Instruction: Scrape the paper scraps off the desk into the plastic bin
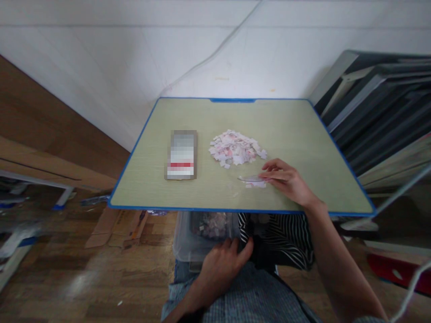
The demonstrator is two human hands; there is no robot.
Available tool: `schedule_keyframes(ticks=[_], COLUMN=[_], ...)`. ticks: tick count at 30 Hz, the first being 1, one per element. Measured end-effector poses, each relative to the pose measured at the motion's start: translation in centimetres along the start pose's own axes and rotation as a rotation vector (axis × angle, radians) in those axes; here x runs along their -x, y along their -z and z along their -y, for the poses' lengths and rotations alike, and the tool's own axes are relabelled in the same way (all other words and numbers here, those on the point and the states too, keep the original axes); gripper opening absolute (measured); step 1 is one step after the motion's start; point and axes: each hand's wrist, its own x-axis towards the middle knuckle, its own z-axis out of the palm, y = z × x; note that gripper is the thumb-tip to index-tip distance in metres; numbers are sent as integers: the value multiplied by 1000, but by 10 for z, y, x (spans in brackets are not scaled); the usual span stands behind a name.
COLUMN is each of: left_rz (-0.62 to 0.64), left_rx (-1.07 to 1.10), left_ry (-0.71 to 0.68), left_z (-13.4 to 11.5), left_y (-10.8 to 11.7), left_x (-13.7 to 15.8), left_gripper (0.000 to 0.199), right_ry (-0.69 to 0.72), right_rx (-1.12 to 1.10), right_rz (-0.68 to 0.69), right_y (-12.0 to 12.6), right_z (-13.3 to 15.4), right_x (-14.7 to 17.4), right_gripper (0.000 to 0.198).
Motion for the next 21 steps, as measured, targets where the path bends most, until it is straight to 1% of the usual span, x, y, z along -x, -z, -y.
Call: schedule_keyframes(ticks=[3,5,8,10,13,15,18,21], left_rz=[0,0,1,8,21,21,16,16], left_rx=[-7,-8,-7,-14,-26,-28,-25,-19], left_ry=[-6,-14,-13,-5,1,2,0,2], left_z=[0,0,0,0,0,0,0,0], left_y=[0,-1,-2,-3,-3,-3,-3,-2], left_x=[0,0,0,1,1,1,1,1], left_gripper=[47,47,49,49,50,50,49,49], right_ry=[-21,-45,-89,-129,-198,-238,-264,-259], right_rx=[31,38,61,70,107,123,105,67], right_rz=[42,97,138,90,-60,-95,-18,57], right_y=[10,22,37,43,42,38,32,29], right_z=[6,14,27,31,28,23,21,25], right_x=[15,28,44,48,48,47,47,50], right_gripper=[21,22,20,16,9,10,13,14])
